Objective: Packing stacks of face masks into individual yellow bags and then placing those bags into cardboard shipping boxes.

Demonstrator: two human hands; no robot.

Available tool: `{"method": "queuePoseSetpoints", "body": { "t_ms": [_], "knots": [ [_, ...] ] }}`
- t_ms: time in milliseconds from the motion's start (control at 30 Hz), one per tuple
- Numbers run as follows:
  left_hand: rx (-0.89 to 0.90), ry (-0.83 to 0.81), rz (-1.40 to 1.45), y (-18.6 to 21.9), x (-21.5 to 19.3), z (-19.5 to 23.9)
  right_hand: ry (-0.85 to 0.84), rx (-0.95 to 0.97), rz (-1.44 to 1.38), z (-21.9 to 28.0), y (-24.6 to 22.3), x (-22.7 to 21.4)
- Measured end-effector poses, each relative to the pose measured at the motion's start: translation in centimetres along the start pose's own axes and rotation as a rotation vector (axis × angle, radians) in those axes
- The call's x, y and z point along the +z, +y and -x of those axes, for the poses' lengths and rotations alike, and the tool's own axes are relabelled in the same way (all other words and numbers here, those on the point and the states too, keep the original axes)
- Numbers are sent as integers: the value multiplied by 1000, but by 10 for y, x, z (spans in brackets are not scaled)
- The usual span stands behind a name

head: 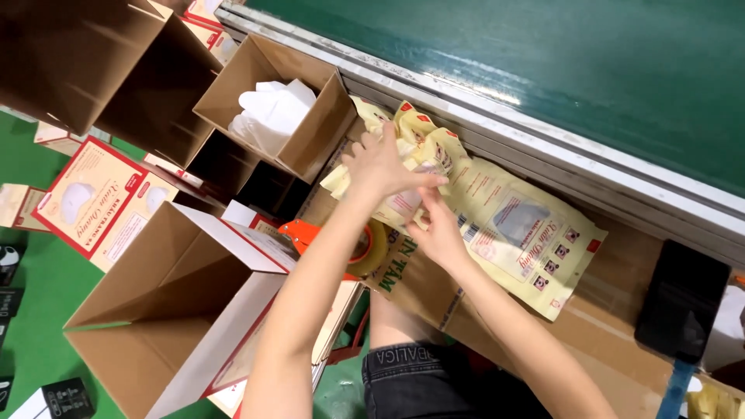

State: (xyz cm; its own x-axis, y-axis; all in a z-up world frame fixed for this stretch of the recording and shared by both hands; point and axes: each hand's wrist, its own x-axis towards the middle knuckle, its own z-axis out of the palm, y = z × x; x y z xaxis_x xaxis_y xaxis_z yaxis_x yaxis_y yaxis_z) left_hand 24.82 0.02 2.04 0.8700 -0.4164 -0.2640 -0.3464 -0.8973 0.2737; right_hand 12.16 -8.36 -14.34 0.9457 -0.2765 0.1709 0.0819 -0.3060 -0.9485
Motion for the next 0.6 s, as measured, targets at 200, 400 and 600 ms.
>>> {"method": "queuePoseSetpoints", "body": {
  "t_ms": [200,400,600],
  "knots": [
    [-70,256,-167,24,33,-7,-39,39,3,3,-12,-9],
    [-39,279,-147,20,39,-17,-90,-23,35,8,1,-11],
    [275,428,-109,4,-3,29,-25,-169,-111,44,-41,-42]
  ]
}}
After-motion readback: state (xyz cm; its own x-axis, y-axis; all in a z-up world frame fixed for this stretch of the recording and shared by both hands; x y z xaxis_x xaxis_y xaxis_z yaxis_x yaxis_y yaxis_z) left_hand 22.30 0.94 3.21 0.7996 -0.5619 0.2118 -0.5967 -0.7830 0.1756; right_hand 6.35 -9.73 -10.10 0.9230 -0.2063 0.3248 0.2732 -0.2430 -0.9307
